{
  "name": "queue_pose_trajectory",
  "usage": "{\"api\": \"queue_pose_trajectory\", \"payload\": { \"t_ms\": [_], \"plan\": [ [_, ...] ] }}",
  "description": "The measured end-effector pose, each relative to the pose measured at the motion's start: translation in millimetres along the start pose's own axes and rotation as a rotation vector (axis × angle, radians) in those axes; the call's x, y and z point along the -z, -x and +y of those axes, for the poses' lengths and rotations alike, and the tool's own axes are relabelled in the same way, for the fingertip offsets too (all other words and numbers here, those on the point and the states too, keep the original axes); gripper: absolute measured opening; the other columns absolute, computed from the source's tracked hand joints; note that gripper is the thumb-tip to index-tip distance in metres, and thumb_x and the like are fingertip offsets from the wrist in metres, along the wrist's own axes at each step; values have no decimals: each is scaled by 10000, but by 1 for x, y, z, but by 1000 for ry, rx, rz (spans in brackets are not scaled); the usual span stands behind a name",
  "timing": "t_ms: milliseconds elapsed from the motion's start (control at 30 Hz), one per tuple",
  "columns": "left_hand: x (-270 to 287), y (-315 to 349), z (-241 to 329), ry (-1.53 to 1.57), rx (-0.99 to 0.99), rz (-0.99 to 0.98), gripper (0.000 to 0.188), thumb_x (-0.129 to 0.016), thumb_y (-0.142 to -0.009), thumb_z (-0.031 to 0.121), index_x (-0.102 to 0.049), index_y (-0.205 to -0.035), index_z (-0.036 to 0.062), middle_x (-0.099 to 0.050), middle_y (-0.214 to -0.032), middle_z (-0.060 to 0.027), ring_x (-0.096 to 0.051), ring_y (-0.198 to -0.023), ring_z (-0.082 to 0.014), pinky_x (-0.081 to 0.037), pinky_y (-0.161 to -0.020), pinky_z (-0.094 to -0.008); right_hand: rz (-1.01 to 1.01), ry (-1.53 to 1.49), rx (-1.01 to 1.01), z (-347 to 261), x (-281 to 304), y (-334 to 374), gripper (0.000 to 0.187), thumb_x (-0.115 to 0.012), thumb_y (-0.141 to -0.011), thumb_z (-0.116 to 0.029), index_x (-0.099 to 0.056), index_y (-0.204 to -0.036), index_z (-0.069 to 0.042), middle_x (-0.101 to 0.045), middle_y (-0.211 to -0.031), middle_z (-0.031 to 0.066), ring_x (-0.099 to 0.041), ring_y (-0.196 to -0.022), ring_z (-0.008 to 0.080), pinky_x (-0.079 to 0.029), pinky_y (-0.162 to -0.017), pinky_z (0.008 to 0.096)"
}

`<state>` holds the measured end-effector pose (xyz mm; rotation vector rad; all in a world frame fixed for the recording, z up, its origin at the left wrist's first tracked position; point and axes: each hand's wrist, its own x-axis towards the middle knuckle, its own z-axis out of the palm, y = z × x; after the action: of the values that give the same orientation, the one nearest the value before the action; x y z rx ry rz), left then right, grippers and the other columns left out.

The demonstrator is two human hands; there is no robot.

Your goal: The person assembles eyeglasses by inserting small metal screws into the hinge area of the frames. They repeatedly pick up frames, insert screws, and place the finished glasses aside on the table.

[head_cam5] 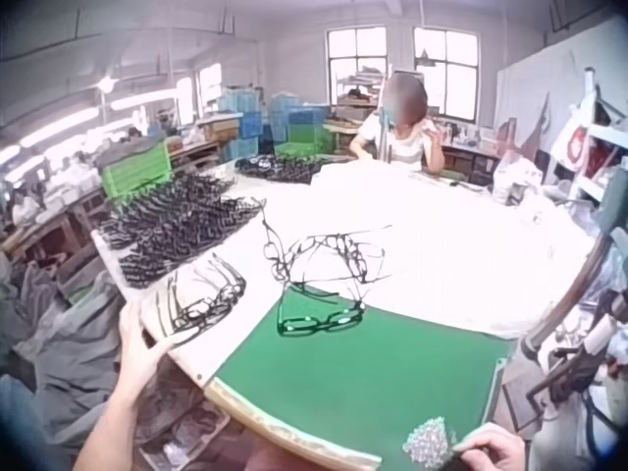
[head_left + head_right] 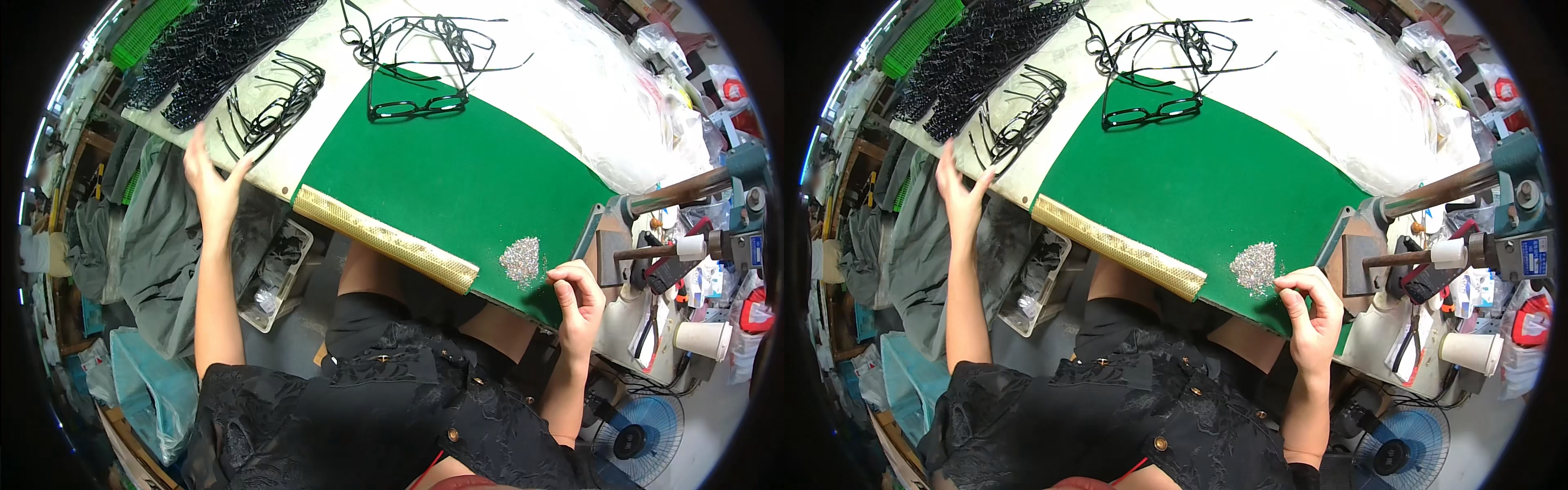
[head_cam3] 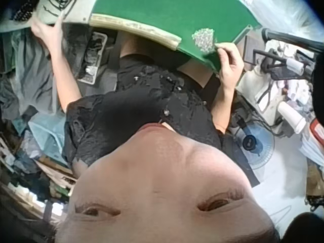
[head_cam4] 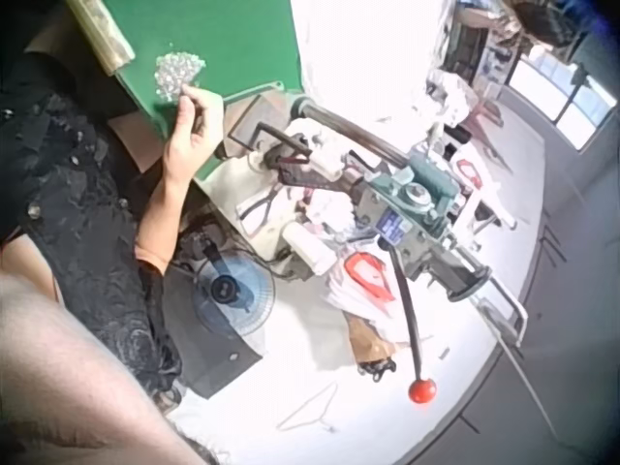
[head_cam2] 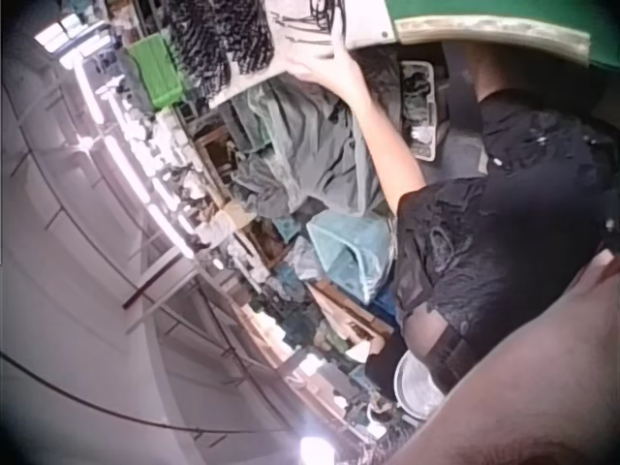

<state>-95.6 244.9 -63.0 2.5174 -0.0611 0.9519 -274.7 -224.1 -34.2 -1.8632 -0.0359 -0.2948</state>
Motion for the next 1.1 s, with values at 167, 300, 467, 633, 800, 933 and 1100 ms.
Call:
{"api": "queue_pose_trajectory", "payload": {
  "t_ms": [167,300,467,633,800,933,1100],
  "plan": [
    [-47,-63,4,370,-70,-521,682,-701,-775,152,-425,-1395,90,-576,-1233,-166,-555,-1131,-270,-408,-993,-356,-23,-16,22,-10,-3,-3,91,-628,-863,-61,-640,-895,23,-603,-843,79,-559,-787,152,-426,-716,256],
    [-74,-99,6,245,-70,-634,627,-681,-779,100,-463,-1366,110,-606,-1187,-146,-596,-1037,-258,-449,-939,-354,28,12,-3,-8,4,8,88,-625,-862,-58,-641,-891,24,-603,-835,79,-561,-778,152,-423,-700,252],
    [-122,-131,59,-11,-477,-499,544,-680,-757,179,-511,-1251,28,-559,-1220,-203,-499,-1189,-334,-380,-1033,-390,67,50,-71,-3,15,17,85,-623,-865,-54,-641,-894,23,-601,-844,72,-562,-786,145,-436,-724,254],
    [-210,-147,124,-67,-426,-532,647,-702,-765,266,-449,-1292,-12,-568,-1209,-228,-543,-1149,-348,-422,-1000,-395,72,6,-59,-13,8,13,72,-618,-861,-30,-643,-902,24,-601,-839,72,-569,-781,144,-442,-723,253],
    [-250,-136,210,101,-206,-645,878,-692,-779,470,-302,-1458,74,-568,-1211,-248,-562,-1124,-345,-470,-928,-424,67,-19,-72,-12,3,12,77,-626,-861,-37,-656,-906,19,-614,-830,68,-573,-768,137,-436,-703,241],
    [-237,-142,242,61,-384,-774,946,-675,-768,529,-246,-1483,83,-529,-1280,-251,-539,-1133,-363,-418,-983,-432,100,-15,-80,-8,9,17,77,-626,-863,-37,-659,-909,16,-621,-831,64,-572,-760,131,-426,-684,238],
    [-206,-127,199,41,-625,-508,908,-648,-795,553,-325,-1414,-26,-504,-1290,-252,-510,-1166,-377,-425,-970,-451,125,-6,-128,-5,20,23,67,-615,-859,-6,-658,-907,11,-607,-818,30,-542,-730,83,-416,-648,211]
  ]
}}
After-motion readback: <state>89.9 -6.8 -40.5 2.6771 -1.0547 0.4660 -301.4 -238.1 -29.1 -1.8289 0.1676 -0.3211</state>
